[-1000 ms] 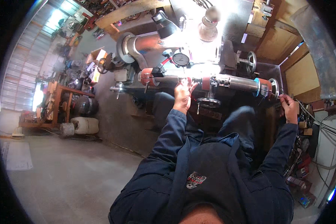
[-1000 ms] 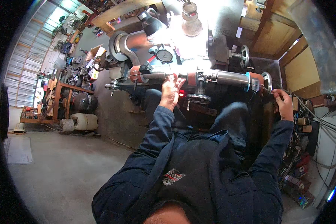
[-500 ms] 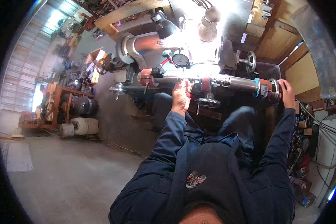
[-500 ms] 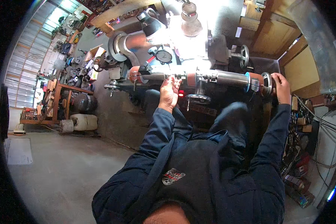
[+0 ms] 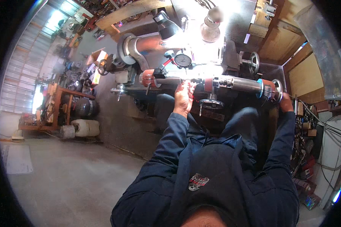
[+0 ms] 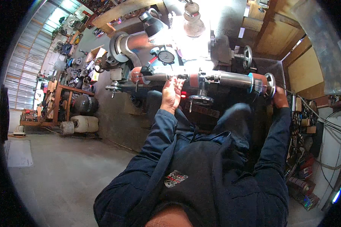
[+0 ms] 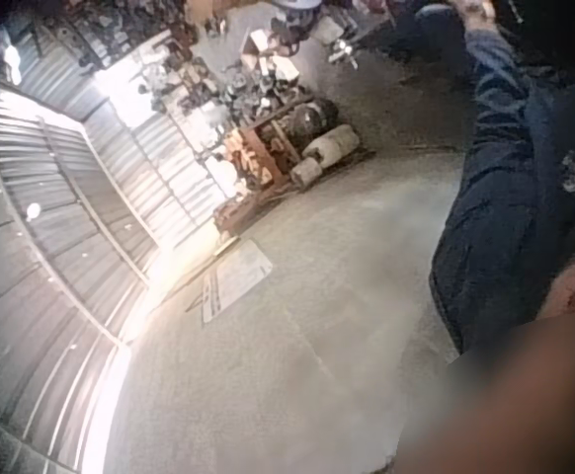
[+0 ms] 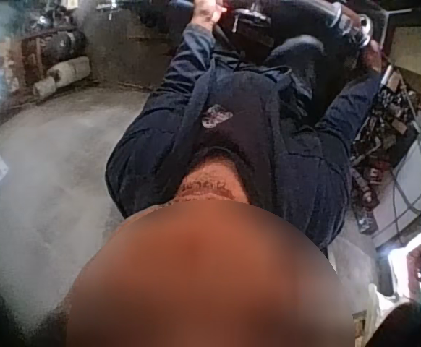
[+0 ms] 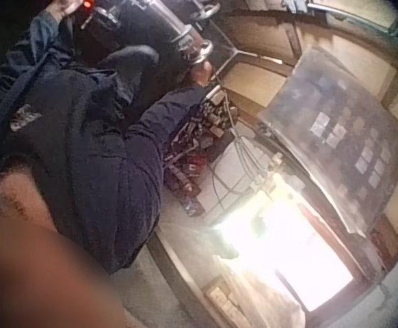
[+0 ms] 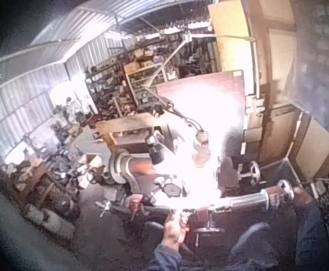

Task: Operating a metal lathe and using a dial indicator to measure a machined part.

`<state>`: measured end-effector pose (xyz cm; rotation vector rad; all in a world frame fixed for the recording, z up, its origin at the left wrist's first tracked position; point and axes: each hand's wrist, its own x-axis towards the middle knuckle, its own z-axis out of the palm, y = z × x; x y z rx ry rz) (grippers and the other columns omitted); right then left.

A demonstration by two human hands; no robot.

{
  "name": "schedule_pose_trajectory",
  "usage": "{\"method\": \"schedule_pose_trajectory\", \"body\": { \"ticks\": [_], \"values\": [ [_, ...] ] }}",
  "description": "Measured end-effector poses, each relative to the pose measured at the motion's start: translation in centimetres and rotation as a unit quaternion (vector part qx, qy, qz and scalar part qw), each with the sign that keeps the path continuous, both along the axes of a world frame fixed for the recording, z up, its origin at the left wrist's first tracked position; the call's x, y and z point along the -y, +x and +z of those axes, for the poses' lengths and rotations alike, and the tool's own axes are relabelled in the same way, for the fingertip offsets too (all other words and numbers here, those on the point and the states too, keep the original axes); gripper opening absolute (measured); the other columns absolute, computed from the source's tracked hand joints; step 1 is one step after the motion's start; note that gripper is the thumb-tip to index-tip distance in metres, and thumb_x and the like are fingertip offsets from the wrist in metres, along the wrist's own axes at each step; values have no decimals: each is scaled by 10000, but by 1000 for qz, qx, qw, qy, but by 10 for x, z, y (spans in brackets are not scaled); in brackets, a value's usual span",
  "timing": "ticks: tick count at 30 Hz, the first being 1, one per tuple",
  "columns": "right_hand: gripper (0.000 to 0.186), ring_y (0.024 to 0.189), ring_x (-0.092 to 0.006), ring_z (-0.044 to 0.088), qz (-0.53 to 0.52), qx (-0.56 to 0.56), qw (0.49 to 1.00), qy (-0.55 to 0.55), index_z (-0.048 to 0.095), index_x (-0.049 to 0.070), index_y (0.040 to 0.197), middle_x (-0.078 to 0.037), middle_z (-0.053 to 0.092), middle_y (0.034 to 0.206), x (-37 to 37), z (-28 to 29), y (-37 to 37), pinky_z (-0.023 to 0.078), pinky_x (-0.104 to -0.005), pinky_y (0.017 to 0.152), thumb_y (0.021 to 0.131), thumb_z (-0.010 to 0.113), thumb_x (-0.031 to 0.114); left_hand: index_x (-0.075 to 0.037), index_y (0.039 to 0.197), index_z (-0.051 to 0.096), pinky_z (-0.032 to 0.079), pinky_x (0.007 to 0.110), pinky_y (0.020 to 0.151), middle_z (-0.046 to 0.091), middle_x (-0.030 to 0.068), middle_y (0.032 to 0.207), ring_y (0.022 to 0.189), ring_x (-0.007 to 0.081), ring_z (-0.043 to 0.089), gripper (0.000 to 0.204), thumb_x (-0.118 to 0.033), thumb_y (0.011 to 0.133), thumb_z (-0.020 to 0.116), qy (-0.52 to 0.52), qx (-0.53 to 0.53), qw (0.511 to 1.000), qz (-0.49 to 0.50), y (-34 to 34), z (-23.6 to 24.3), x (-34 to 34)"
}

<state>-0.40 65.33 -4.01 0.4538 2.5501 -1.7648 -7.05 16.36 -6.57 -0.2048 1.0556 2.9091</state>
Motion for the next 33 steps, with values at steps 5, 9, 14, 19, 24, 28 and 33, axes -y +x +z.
{"method": "schedule_pose_trajectory", "body": {
  "ticks": [5,9,14,19,24,28,33],
  "values": [
    [236,432,-132,498,29,72,991,112,664,28,1027,-33,583,641,-3,22,24,389,-301,388,940,541,209,-100,1069,623,484,380,963,634,23,997,943,169,618,148,-87,980,506,-7,8,1000,-2,1,3,1],
    [243,399,-99,442,51,115,992,5,657,47,1019,-9,538,608,1,51,46,361,-275,380,945,586,267,-104,1071,623,478,379,973,636,19,1006,953,171,616,147,-94,979,510,-6,9,1000,-4,2,5,2],
    [244,404,-62,401,3,34,995,-90,652,54,1036,26,542,631,15,83,42,324,-228,381,944,604,275,-106,1074,623,458,395,1002,636,17,1007,968,173,611,142,-105,972,524,-3,-12,1000,-13,2,1,3],
    [219,455,-27,414,-74,-44,995,-50,666,78,1012,62,547,655,28,87,10,318,-199,416,949,598,276,-108,1074,622,445,411,1017,636,18,1009,974,176,610,141,-101,967,531,1,-31,999,-17,1,-2,4],
    [261,439,-20,376,-48,-25,998,-10,671,71,990,53,520,629,8,60,-20,273,-201,405,960,570,309,-82,1077,592,477,357,950,601,17,1015,964,141,585,127,-69,957,554,5,-15,1000,-13,4,5,2],
    [324,697,-79,543,-27,-44,996,70,663,7,1026,-25,622,786,-19,17,-40,446,-242,642,969,551,305,-76,1076,592,480,354,950,598,20,1003,945,143,590,126,-66,958,549,0,5,1000,-6,5,12,0],
    [251,717,-107,578,25,-55,997,-42,675,6,995,-50,649,782,-26,-16,-37,474,-268,651,946,534,209,-73,1074,590,478,367,966,590,36,1035,961,155,587,128,-48,961,534,-1,5,1000,-8,3,8,1]
  ]
}}
